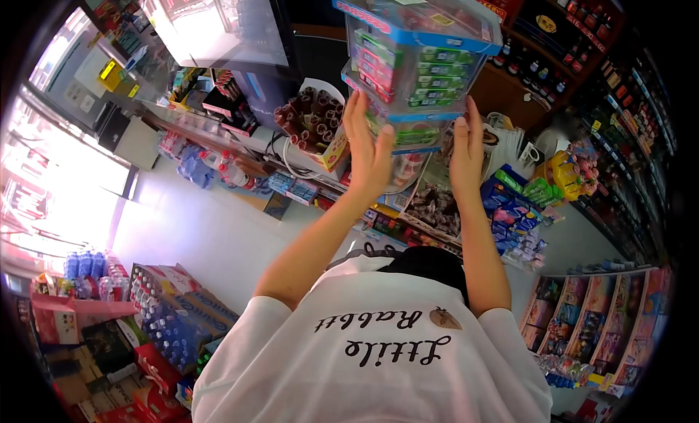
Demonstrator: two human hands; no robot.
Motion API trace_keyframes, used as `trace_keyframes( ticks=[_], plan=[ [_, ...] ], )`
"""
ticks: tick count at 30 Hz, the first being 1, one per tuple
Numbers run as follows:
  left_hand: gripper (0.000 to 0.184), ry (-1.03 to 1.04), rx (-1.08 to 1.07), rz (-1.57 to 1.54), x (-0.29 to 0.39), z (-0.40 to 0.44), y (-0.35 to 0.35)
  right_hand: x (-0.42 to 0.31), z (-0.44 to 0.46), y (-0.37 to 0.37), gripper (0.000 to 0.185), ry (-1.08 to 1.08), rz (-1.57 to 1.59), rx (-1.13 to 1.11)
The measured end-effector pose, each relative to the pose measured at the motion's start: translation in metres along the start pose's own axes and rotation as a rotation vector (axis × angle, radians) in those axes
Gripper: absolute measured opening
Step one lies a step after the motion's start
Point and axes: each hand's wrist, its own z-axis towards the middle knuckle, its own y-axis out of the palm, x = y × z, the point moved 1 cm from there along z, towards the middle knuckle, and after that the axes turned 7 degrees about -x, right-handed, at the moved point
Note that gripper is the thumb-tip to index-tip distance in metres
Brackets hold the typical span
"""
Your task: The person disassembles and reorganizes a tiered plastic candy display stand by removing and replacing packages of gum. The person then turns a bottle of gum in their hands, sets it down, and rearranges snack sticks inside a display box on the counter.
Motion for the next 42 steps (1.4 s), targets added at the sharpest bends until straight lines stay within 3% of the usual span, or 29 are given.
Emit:
trace_keyframes(
  ticks=[9,12,16,19,25,27,29,30,35,37,39,41,42],
  plan=[
    [0.067,0.071,-0.071,-0.005,0.007,-0.020,0.002,0.010,0.019,-0.004,0.053,0.072,-0.008,0.032],
    [0.065,0.084,-0.021,0.006,-0.001,-0.011,-0.010,-0.012,0.017,-0.001,0.052,0.235,-0.026,0.048],
    [0.062,0.082,0.019,-0.032,-0.002,0.009,-0.023,-0.007,-0.005,0.009,0.047,-0.108,-0.374,0.207],
    [0.060,0.047,-0.069,-0.082,-0.004,0.025,-0.028,-0.022,-0.033,0.031,0.049,-0.172,-0.515,0.085],
    [0.059,-0.067,-0.124,-0.238,-0.034,0.052,-0.023,-0.044,-0.050,0.064,0.054,-0.261,-0.340,0.092],
    [0.058,-0.214,-0.088,-0.353,-0.027,0.060,-0.025,-0.053,-0.053,0.064,0.055,-0.261,-0.369,-0.045],
    [0.057,-0.137,-0.011,-0.261,-0.027,0.069,-0.026,-0.060,-0.056,0.057,0.054,-0.275,-0.370,-0.121],
    [0.050,-0.199,0.073,-0.458,-0.046,0.076,-0.024,-0.063,-0.057,0.054,0.054,-0.288,-0.358,-0.127],
    [0.035,-0.121,-0.143,-0.276,-0.049,0.085,-0.034,-0.050,-0.053,0.031,0.050,-0.234,-0.192,-0.040],
    [0.032,0.033,-0.189,0.011,-0.066,0.091,-0.041,-0.043,-0.050,0.024,0.050,-0.254,-0.209,-0.024],
    [0.028,-0.211,-0.117,-0.636,-0.069,0.095,-0.035,-0.040,-0.050,0.020,0.050,-0.228,-0.200,-0.037],
    [0.028,-0.388,-0.013,-0.794,-0.059,0.098,-0.033,-0.036,-0.049,0.017,0.050,-0.220,-0.191,-0.056],
    [0.028,-0.362,-0.046,-0.727,-0.062,0.098,-0.034,-0.033,-0.049,0.015,0.051,-0.224,-0.186,-0.068]
  ],
)
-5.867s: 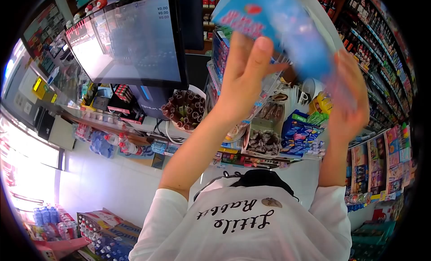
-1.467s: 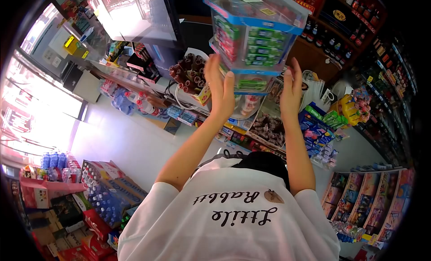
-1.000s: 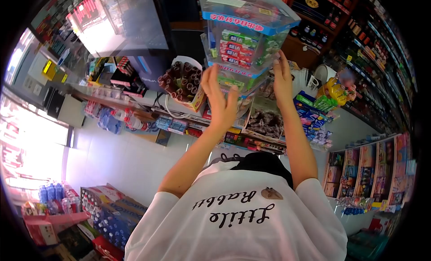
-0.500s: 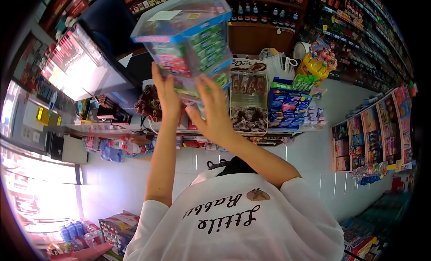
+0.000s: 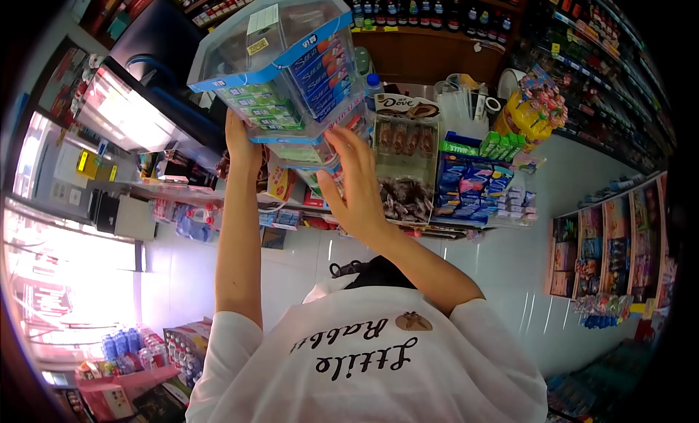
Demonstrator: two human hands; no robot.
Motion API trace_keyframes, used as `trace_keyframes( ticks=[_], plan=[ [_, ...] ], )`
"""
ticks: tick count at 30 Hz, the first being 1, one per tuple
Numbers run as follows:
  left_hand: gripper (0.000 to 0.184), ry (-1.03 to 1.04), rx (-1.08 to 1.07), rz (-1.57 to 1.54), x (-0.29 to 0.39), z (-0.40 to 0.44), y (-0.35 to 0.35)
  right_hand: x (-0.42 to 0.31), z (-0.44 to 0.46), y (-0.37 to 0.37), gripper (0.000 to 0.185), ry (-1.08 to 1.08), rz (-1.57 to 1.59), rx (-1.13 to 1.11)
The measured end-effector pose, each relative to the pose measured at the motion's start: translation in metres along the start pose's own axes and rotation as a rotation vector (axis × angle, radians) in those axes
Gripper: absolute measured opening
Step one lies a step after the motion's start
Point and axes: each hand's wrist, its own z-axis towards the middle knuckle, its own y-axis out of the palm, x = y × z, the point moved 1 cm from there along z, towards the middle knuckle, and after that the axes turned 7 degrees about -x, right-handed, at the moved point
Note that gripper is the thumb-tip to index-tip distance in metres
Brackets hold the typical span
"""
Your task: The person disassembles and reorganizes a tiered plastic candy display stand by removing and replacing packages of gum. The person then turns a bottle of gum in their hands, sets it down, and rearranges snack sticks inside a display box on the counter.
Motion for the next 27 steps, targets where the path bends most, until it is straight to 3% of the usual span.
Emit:
trace_keyframes(
  ticks=[2,5,9,12,13,15,18,21,27],
  plan=[
    [0.028,0.024,-0.051,0.147,-0.003,0.001,-0.010,0.005,0.000,-0.001,0.052,0.000,0.030,-0.019],
    [0.029,-0.013,0.032,-0.048,-0.001,-0.003,-0.001,0.009,0.000,-0.004,0.054,0.021,0.103,-0.044],
    [0.022,0.145,0.054,0.285,-0.005,-0.013,0.004,0.018,0.003,-0.007,0.056,0.045,0.128,-0.039],
    [0.025,0.209,0.165,0.329,0.002,-0.036,0.032,0.022,0.007,-0.011,0.055,0.031,0.027,0.006],
    [0.030,0.143,0.203,0.165,0.005,-0.044,0.045,0.021,0.009,-0.012,0.055,0.024,-0.017,0.027],
    [0.034,0.210,0.360,0.308,-0.002,-0.053,0.051,0.019,0.010,-0.010,0.054,0.018,-0.017,0.018],
    [0.039,0.282,0.320,0.411,-0.009,-0.069,0.053,0.018,0.009,-0.002,0.051,-0.044,-0.171,0.001],
    [0.049,0.329,0.321,0.595,-0.007,-0.082,0.070,0.019,0.014,0.004,0.049,-0.014,-0.074,0.041],
    [0.050,0.456,0.288,0.651,-0.017,-0.095,0.092,0.020,0.025,0.001,0.046,-0.004,-0.194,0.061]
  ],
)
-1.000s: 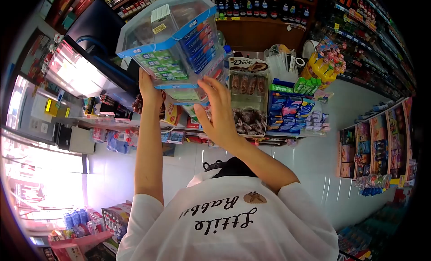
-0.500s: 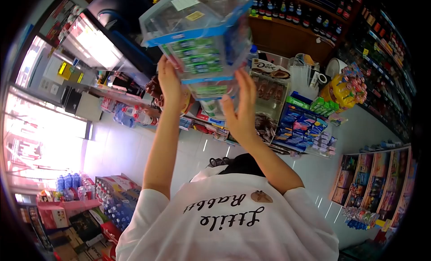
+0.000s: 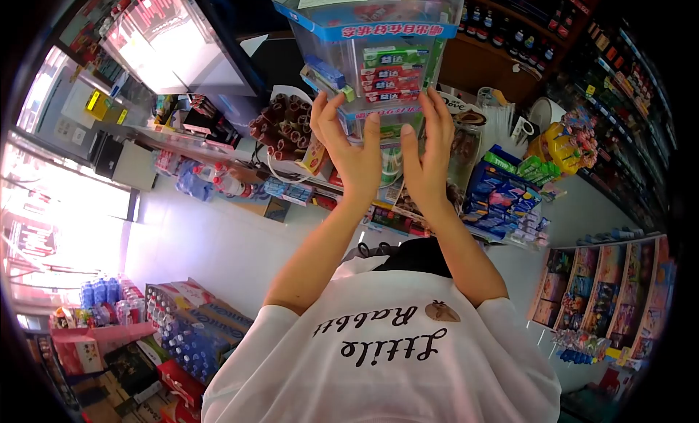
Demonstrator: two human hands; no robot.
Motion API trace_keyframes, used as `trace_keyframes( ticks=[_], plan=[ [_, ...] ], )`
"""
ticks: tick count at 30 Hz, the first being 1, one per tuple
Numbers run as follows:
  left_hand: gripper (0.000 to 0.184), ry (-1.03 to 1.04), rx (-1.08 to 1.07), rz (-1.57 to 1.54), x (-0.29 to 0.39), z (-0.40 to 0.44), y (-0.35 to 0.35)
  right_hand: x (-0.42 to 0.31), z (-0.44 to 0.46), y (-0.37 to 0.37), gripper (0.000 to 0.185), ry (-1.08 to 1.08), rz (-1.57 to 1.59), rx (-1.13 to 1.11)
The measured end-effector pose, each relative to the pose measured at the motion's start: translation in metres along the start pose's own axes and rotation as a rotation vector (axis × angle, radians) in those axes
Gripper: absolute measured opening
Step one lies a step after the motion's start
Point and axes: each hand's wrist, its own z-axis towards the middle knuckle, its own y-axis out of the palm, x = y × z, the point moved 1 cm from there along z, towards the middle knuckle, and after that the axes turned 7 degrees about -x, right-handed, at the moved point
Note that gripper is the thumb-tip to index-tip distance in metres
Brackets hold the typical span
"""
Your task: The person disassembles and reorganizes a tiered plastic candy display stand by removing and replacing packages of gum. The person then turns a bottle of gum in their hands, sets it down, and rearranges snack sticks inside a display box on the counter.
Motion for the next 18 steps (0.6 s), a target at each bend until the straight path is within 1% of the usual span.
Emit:
trace_keyframes(
  ticks=[3,6,8,11,14,18],
  plan=[
    [0.050,-0.022,-0.056,-0.028,0.002,-0.007,0.001,0.004,0.004,0.002,0.046,0.043,0.056,0.025],
    [0.055,0.052,-0.135,0.134,0.005,-0.017,-0.002,0.005,0.005,0.004,0.047,0.074,0.090,0.042],
    [0.060,0.093,-0.164,0.095,0.005,-0.020,-0.001,0.002,0.004,0.005,0.047,0.106,0.077,0.028],
    [0.063,0.112,-0.206,0.071,0.011,-0.022,-0.001,-0.001,0.001,0.010,0.047,0.056,-0.001,0.040],
    [0.064,0.114,-0.259,0.066,0.010,-0.024,-0.005,-0.002,0.002,0.012,0.047,0.088,0.107,0.064],
    [0.065,0.132,-0.294,0.113,0.012,-0.024,-0.007,-0.005,0.005,0.008,0.048,0.086,0.028,0.039]
  ],
)
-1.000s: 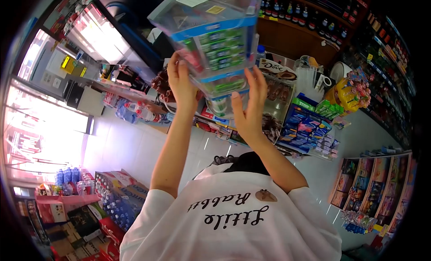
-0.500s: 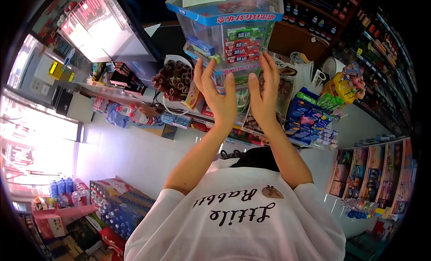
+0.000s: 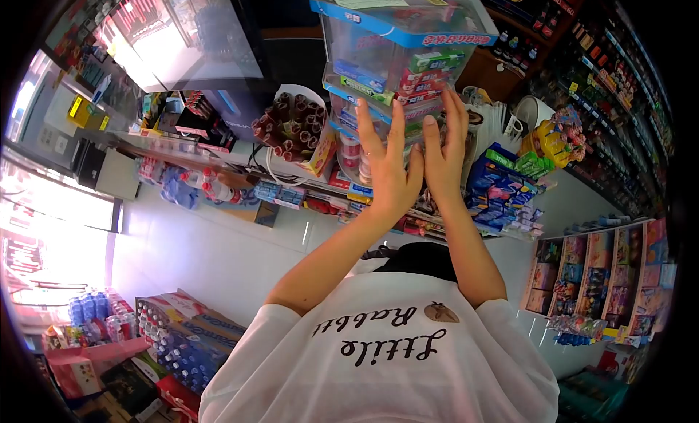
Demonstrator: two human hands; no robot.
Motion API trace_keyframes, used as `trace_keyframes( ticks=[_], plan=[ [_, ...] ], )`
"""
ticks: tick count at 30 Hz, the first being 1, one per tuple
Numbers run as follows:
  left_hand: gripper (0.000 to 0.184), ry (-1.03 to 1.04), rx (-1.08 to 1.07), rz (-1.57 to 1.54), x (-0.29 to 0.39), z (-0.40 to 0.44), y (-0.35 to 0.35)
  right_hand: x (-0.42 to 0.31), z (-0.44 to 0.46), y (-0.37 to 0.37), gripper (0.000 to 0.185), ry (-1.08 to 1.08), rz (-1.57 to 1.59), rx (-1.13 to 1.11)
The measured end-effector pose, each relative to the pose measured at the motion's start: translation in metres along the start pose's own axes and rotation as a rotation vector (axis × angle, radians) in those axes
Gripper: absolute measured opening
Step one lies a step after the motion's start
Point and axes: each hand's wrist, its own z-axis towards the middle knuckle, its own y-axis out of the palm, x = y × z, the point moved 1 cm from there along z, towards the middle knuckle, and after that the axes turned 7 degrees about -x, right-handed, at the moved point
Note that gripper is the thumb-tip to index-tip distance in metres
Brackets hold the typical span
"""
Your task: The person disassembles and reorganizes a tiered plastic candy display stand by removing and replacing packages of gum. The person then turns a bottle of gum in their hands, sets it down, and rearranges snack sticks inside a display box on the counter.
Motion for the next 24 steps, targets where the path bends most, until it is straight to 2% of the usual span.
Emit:
trace_keyframes(
  ticks=[8,10,14,15,18,20,24],
  plan=[
    [0.059,-0.027,-0.013,-0.082,0.001,0.002,-0.008,0.007,0.002,-0.001,0.049,0.012,0.003,-0.021],
    [0.060,0.024,0.048,-0.128,-0.005,0.003,-0.016,0.006,0.002,0.000,0.049,0.017,0.008,0.045],
    [0.058,-0.086,0.162,-0.117,-0.034,0.020,-0.031,-0.012,-0.010,-0.002,0.045,-0.077,-0.150,0.208],
    [0.057,-0.098,0.173,-0.131,-0.040,0.028,-0.036,-0.019,-0.014,0.001,0.042,-0.098,-0.055,0.134],
    [0.053,-0.124,0.123,-0.106,-0.046,0.040,-0.050,-0.051,-0.017,0.010,0.042,0.016,0.017,-0.236],
    [0.050,-0.102,0.142,-0.078,-0.048,0.044,-0.051,-0.052,-0.019,0.020,0.045,0.000,-0.043,-0.190],
    [0.053,-0.077,0.037,-0.309,-0.055,0.050,-0.057,-0.058,-0.017,0.028,0.051,0.013,-0.088,-0.174]
  ],
)
